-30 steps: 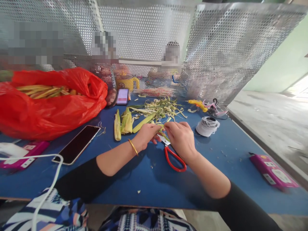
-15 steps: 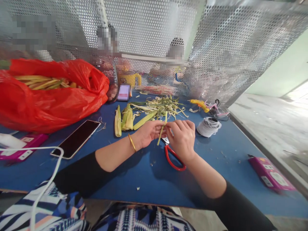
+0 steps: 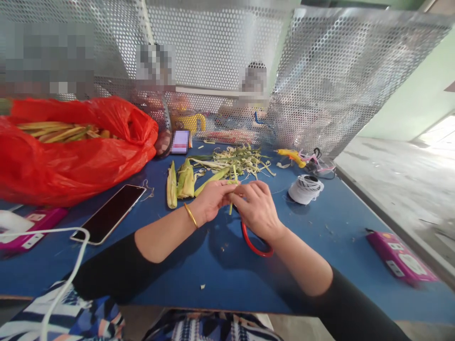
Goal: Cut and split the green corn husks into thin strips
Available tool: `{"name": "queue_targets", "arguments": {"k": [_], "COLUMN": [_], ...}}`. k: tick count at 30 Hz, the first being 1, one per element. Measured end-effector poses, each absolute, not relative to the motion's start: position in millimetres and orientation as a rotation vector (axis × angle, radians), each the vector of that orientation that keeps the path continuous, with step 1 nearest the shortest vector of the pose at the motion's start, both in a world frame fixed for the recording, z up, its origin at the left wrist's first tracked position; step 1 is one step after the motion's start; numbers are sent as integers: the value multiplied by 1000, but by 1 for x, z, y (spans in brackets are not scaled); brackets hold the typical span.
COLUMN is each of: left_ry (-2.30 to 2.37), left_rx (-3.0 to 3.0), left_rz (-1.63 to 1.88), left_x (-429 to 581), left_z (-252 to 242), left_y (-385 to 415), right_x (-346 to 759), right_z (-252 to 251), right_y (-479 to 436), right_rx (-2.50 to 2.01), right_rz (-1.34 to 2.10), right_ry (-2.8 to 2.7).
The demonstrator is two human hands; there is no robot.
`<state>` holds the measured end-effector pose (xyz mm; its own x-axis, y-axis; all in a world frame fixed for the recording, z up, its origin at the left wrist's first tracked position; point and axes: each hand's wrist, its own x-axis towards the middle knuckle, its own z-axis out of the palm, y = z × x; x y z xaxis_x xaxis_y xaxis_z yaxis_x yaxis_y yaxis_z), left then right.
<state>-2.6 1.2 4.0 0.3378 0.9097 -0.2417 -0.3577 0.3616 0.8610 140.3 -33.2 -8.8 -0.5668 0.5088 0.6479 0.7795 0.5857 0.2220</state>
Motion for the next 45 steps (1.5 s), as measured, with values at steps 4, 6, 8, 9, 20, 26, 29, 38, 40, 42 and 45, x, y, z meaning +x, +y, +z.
{"name": "queue_targets", "arguments": {"k": [4,6,8,9,20,26,29,38,40,42,45], "left_ry": [839,817,815,818,826,1006,1062,1114,1105,1069,1012], "left_rx": [839,861,890,905,1051,923,887,934,959,1011,1101], "left_rz": [960,962,956,950,920,1046,1083,1058,1012,946,861], "left_x": [-3,-2,-3,-3,-3,-5,-8,-3,-2,-2,-3], "left_z": [-1,-1,0,1,5,2,4,8,8,8,7], "left_y": [2,1,1,1,-1,8,11,6,3,1,0], "right_x": [142,142,142,142,143,140,145,151,151,152,156], "right_z": [-8,-8,-8,-8,-12,-7,-2,1,0,0,-1], "right_y": [-32,-33,-33,-33,-18,-23,-28,-30,-29,-26,-21], "right_rx": [-842,-856,-976,-1063,-1439,-1373,-1330,-1078,-1051,-1068,-1236], "right_rz": [-762,-713,-544,-420,723,784,566,-171,-272,-253,-84], "right_ry": [-2405,-2340,-2191,-2084,-1397,-1338,-1616,-2259,-2154,-2024,-1949]}}
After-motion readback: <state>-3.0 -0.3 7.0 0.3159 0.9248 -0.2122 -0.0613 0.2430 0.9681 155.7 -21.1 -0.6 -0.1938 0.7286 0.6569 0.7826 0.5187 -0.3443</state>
